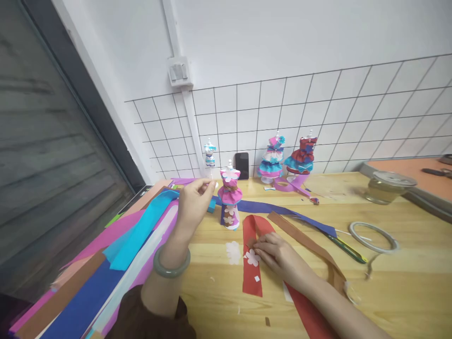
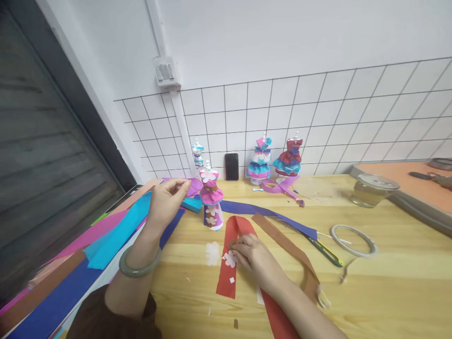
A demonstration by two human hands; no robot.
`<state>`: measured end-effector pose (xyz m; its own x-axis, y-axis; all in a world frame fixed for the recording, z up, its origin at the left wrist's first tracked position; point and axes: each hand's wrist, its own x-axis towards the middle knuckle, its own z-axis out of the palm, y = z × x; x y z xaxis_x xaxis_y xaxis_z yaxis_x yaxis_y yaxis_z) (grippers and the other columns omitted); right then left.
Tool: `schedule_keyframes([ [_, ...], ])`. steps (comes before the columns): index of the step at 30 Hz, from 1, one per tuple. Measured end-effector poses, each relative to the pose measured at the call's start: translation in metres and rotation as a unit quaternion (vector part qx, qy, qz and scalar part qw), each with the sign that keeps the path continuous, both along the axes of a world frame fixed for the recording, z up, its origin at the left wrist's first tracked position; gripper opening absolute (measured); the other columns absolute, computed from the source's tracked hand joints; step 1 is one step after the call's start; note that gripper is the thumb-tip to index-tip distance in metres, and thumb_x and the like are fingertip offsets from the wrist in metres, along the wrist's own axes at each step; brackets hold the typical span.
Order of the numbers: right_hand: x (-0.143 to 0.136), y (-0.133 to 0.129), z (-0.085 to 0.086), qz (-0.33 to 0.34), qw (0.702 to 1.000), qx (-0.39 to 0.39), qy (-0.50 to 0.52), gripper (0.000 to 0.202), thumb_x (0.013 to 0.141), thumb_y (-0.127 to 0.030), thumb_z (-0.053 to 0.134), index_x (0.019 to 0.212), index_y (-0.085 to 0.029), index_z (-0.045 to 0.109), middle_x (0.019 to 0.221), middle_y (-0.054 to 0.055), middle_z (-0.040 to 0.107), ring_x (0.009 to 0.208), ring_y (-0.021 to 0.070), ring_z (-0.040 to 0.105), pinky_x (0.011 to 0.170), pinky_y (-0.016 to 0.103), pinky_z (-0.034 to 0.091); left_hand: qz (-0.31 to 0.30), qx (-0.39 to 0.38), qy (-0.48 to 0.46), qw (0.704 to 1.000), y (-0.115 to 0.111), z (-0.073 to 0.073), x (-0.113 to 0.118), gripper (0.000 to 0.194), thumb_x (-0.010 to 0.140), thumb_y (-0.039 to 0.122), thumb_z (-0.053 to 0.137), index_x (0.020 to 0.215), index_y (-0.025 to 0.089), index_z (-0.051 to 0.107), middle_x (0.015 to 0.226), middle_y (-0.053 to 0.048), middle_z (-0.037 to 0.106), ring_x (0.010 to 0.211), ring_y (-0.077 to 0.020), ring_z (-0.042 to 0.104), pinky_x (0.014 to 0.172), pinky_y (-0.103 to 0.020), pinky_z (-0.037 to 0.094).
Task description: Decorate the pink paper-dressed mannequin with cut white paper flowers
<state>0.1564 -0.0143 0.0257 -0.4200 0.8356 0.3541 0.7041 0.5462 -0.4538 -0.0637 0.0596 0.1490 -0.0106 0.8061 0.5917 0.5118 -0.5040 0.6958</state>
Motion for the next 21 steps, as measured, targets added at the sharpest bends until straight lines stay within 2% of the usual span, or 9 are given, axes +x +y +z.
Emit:
schedule_keyframes([
  [4,0.002,-0.001,-0.001,0.004,1.0,0.019,0.009,0.029,0.091,-0.025,0.037,0.092,-0.019,0.066,0.089,0.008,0.062,0.084,0.0185,0.053,0.074,0.032,0.042,0.001,0.037,-0.003,0.999,-0.003,-0.002,0.008,0.022,0.077,0.034,0.054,0.085,0.018,0.066,0.08,-0.003,0.066,0.07,-0.0129,0.058,0.064,-0.023,0.044],
  [10,0.006,0.0,-0.002,-0.004,0.999,0.039,0.029,0.03,0.091,-0.025,0.036,0.095,-0.02,0.066,0.086,0.007,0.061,0.084,0.0178,0.052,0.074,0.031,0.041,0.024,0.09,0.028,0.995,0.01,-0.003,0.02,0.031,0.079,0.033,0.053,0.106,0.019,0.06,0.097,-0.006,0.062,0.089,-0.0162,0.058,0.076,-0.027,0.046],
  [14,0.008,0.001,-0.004,0.003,0.999,0.043,0.029,0.029,0.091,-0.024,0.038,0.092,-0.02,0.066,0.084,0.007,0.061,0.082,0.0165,0.052,0.074,0.03,0.04,0.019,0.104,0.036,0.994,0.028,0.007,0.03,0.034,0.081,0.036,0.049,0.109,0.018,0.058,0.108,-0.009,0.059,0.101,-0.0184,0.055,0.084,-0.029,0.044],
  [21,0.01,0.001,-0.006,-0.003,0.997,0.064,0.039,0.029,0.091,-0.023,0.038,0.089,-0.019,0.067,0.081,0.007,0.06,0.082,0.017,0.051,0.074,0.029,0.039,0.002,0.07,0.068,0.995,0.05,0.024,0.051,0.036,0.079,0.04,0.052,0.103,0.017,0.063,0.104,-0.009,0.063,0.097,-0.0198,0.057,0.083,-0.031,0.043],
])
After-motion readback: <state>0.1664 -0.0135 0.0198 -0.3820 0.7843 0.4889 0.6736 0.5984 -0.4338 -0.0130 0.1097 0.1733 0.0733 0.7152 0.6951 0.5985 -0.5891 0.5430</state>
